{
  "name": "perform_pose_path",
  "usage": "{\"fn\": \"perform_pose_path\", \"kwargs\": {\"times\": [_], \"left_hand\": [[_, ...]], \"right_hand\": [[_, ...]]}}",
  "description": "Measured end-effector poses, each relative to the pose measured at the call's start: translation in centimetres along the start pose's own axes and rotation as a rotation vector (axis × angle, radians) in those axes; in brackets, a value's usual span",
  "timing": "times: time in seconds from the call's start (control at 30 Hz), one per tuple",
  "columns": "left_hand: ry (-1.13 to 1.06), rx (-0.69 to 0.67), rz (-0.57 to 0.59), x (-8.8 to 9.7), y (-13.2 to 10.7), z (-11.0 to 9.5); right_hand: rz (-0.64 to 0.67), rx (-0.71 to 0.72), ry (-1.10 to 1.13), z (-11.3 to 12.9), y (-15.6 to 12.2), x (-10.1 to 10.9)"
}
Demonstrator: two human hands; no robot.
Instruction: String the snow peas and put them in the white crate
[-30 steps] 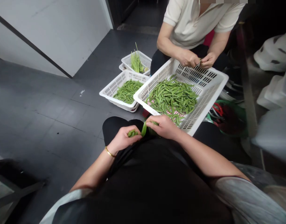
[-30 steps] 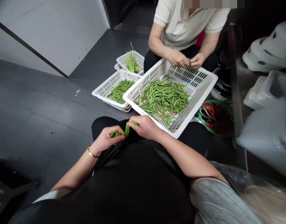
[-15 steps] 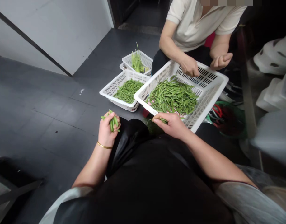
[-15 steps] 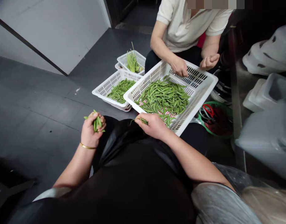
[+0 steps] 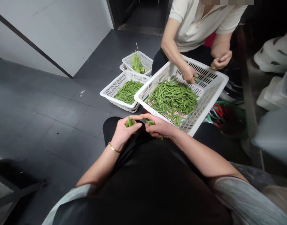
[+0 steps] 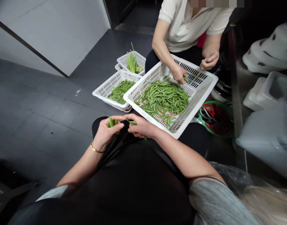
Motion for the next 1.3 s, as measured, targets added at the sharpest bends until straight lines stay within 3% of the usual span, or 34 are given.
{"fn": "perform_pose_path", "kwargs": {"times": [0.17, 0.27, 0.4, 0.53, 0.6, 0.7, 0.87, 0.97, 1.03, 1.13, 1.3], "left_hand": [[0.121, -0.031, 0.116, -1.9, -0.3, 0.0], [0.068, 0.0, 0.022, -1.1, -0.2, 0.3], [0.001, -0.024, -0.206, 0.8, 0.1, 0.3], [0.003, -0.039, -0.269, 1.6, 0.1, 0.0], [0.027, -0.024, -0.237, 1.4, 0.0, 0.1], [0.066, 0.002, -0.149, 0.9, -0.4, 0.4], [0.097, 0.022, -0.01, -0.2, -1.1, 0.8], [0.137, 0.127, 0.335, -1.2, -1.3, 1.1], [0.12, 0.191, 0.441, -1.1, -1.2, 1.2], [0.073, 0.236, 0.338, -0.2, -0.6, 1.6], [-0.143, 0.229, 0.295, -1.1, -0.5, 2.4]], "right_hand": [[0.026, -0.031, -0.049, -1.0, 0.8, -1.2], [0.056, -0.044, -0.064, -0.9, 0.4, -1.0], [0.091, -0.057, -0.035, -0.6, -0.7, -0.3], [-0.087, 0.141, -0.194, -0.1, -1.4, 0.5], [-0.198, 0.242, -0.314, 0.2, -1.7, 0.8], [-0.27, 0.262, -0.379, 0.5, -1.7, 1.0], [-0.32, 0.291, -0.087, 0.1, -1.2, 1.7], [-0.119, 0.286, 0.084, -0.4, -0.6, 1.7], [0.055, 0.269, 0.072, -0.5, -0.5, 1.3], [0.107, 0.252, -0.012, -0.3, -0.3, 0.6], [-0.064, 0.339, -0.029, 0.3, -0.1, -0.6]]}}
Point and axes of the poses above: each hand's wrist, its own y-axis towards the middle knuckle, its own x-axis out of the back of the hand, z = x × y, the point moved 4 cm from there along y, towards the middle knuckle, and after that the axes turned 2 degrees about -x, right-handed, at the moved point
